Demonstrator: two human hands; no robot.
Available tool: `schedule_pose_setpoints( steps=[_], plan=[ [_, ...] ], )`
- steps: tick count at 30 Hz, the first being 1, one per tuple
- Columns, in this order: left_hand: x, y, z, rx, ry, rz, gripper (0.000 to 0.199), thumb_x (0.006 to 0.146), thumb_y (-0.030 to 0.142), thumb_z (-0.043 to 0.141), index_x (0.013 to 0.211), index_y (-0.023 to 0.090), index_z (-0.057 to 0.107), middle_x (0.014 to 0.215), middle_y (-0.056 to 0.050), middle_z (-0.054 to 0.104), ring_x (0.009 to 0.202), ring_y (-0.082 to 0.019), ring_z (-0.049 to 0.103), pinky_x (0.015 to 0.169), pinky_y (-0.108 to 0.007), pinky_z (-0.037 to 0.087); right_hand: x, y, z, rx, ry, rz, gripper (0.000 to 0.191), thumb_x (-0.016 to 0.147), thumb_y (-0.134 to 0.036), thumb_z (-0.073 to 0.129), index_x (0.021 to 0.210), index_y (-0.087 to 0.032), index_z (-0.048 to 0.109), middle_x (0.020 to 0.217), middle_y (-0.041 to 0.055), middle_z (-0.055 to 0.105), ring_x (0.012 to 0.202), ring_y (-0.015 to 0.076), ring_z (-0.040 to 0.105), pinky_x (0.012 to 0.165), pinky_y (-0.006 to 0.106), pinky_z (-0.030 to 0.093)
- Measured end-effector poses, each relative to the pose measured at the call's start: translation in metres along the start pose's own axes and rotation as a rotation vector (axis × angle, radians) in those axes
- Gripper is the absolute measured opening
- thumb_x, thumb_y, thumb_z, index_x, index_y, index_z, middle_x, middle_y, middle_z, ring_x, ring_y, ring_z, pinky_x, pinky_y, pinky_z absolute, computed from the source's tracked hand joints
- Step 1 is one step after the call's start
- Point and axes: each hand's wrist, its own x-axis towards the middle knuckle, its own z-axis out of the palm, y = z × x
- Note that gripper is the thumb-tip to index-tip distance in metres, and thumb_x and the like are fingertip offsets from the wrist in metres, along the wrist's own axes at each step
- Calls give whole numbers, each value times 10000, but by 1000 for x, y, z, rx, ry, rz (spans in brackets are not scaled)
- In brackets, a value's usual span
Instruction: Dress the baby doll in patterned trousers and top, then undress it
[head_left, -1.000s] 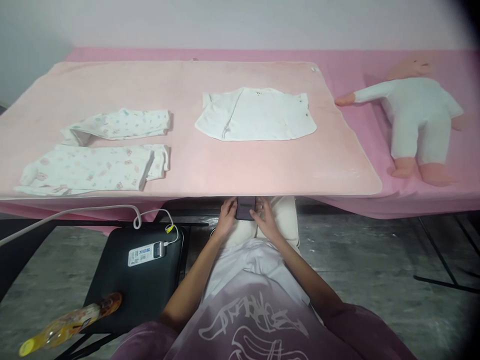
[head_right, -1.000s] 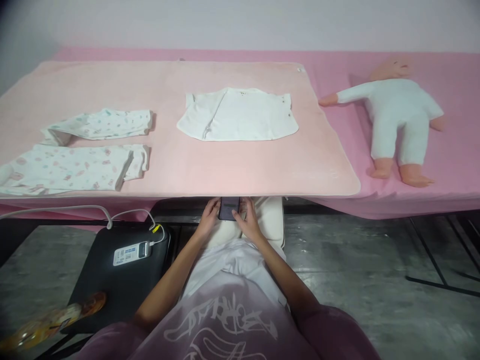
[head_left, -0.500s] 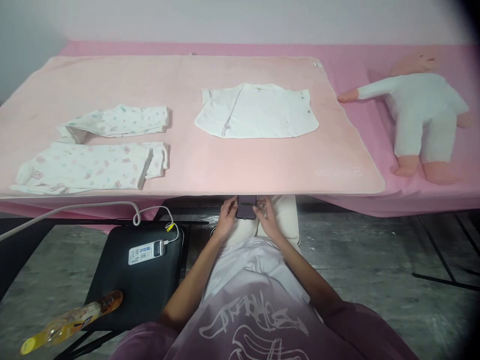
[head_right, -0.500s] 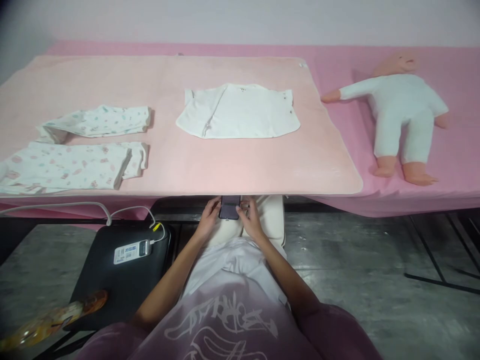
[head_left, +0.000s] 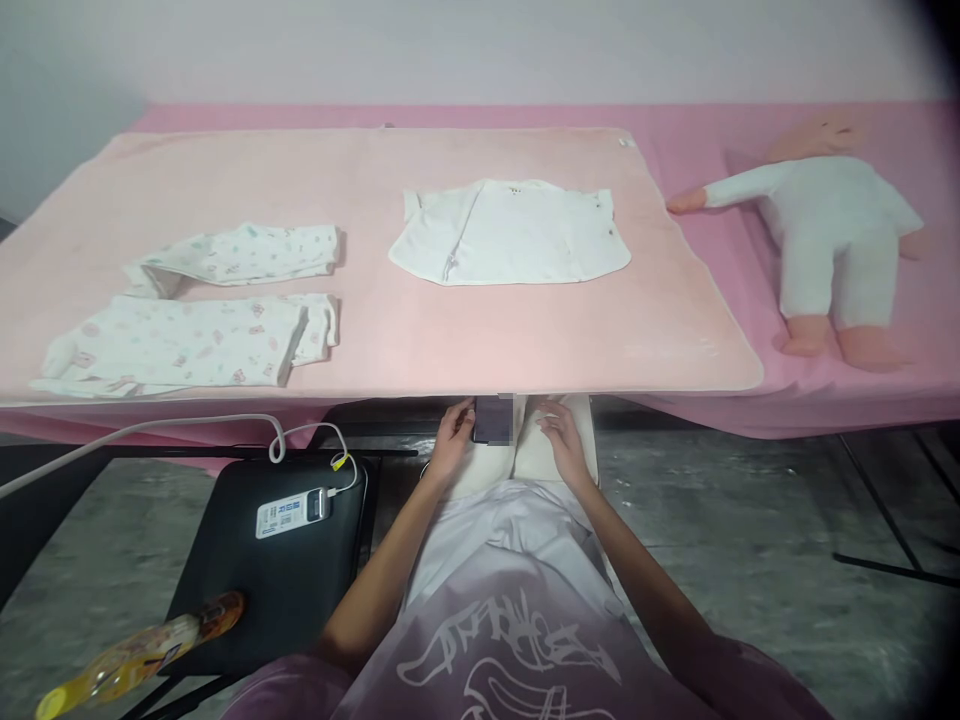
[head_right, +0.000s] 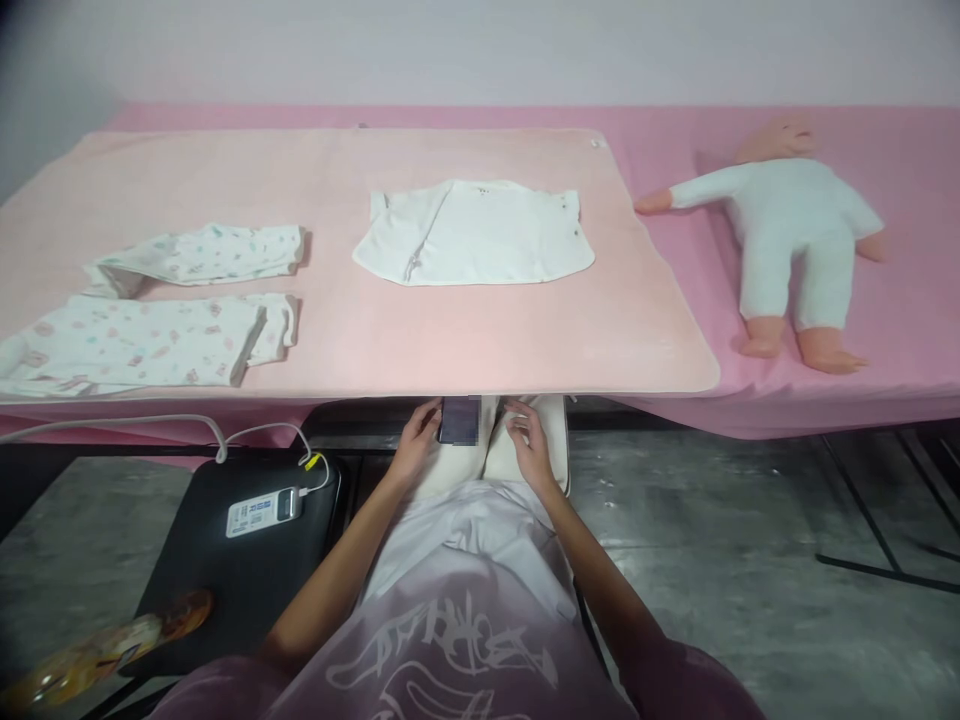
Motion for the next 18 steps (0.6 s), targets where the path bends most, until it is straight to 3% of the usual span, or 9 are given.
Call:
schedule_pose_setpoints(
  steps=[5, 10, 14, 18],
  plan=[
    [-6, 17, -17, 0, -1, -52, 506, 992, 667, 744, 1319, 288, 822, 1464, -91, 801, 1402, -357, 724, 1281, -540, 535, -13, -16, -50, -98, -28, -60, 411, 1085, -549, 705, 1391, -275, 708, 1343, 121, 794, 1126, 273, 776, 1122, 512, 608],
    [-15, 45, -53, 76, 29, -6, 309, 966, 682, 771, 1094, 422, 877, 1220, 25, 863, 1238, -380, 775, 1177, -594, 598, -32, -50, -125, -267, 60, -131, 383, 1095, -550, 724, 1367, -283, 762, 1246, 137, 813, 1079, 304, 798, 1031, 539, 645],
    [-23, 101, -78, 137, -240, 50, 323, 1045, 668, 691, 961, 433, 895, 993, 48, 862, 988, -292, 798, 961, -490, 669, -43, -72, -186, -377, 265, -237, 368, 1064, -605, 749, 1277, -311, 805, 1094, 147, 816, 956, 327, 804, 922, 558, 641],
    [-18, 173, -84, 158, -528, 101, 378, 1096, 688, 593, 1076, 460, 894, 940, 27, 842, 925, -283, 779, 905, -487, 647, -38, -101, -240, -457, 517, -437, 363, 1025, -676, 796, 1111, -325, 835, 885, 186, 766, 796, 333, 753, 830, 595, 581]
  ],
)
